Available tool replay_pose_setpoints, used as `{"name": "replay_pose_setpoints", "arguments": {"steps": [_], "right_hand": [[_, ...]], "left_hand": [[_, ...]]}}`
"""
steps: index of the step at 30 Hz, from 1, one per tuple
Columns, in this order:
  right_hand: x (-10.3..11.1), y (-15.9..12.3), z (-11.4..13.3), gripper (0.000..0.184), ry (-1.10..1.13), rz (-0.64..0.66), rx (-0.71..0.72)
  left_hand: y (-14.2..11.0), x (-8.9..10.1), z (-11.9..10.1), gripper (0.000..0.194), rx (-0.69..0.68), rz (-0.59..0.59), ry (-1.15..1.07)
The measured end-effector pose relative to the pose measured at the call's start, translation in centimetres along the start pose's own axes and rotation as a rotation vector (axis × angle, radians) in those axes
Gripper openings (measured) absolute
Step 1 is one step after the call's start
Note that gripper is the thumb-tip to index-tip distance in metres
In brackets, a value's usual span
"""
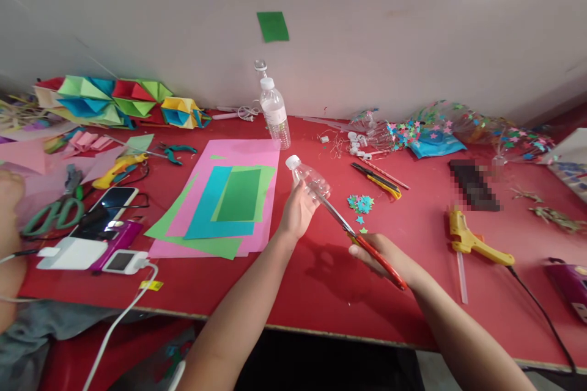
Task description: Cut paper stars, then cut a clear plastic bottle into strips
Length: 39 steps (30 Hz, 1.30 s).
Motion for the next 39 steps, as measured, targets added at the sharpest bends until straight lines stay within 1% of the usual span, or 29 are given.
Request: {"name": "replay_pose_setpoints", "arguments": {"steps": [7,11,16,21,24,30,36,39], "right_hand": [[-0.1,-0.1,-0.1,0.046,0.073,0.014,-0.036],[-0.2,-0.1,0.1,0.046,0.083,0.014,-0.034],[-0.2,-0.1,0.4,0.048,0.083,0.016,-0.033],[-0.2,0.0,0.4,0.048,0.094,-0.009,-0.055],[-0.2,-0.1,0.2,0.049,0.105,-0.022,-0.068],[-0.2,-0.1,0.2,0.051,0.144,0.000,-0.043],[-0.3,0.1,-0.5,0.046,0.172,-0.027,-0.117],[-0.5,0.4,-0.9,0.047,0.189,-0.033,-0.129]], "left_hand": [[-0.2,-0.3,0.1,0.039,-0.009,-0.016,0.035],[-0.1,-0.2,0.2,0.042,-0.004,-0.033,0.044],[-0.2,-0.3,0.4,0.046,-0.019,-0.020,0.085],[-0.3,-0.3,0.5,0.044,-0.062,-0.017,0.106],[-0.3,-0.2,0.5,0.043,-0.065,-0.016,0.112],[-0.3,-0.2,0.3,0.045,-0.070,-0.023,0.117],[0.0,0.1,0.5,0.052,-0.044,-0.037,0.106],[0.2,0.1,0.6,0.051,-0.039,-0.048,0.106]]}}
Point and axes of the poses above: each hand's wrist, its own y-axis towards the middle knuckle, its own x-axis out of the back of the hand, z = x × y, the point moved 5 cm from there along y, towards the middle knuckle, and after that the axes turned 11 degrees about y, right-handed, at the moved point
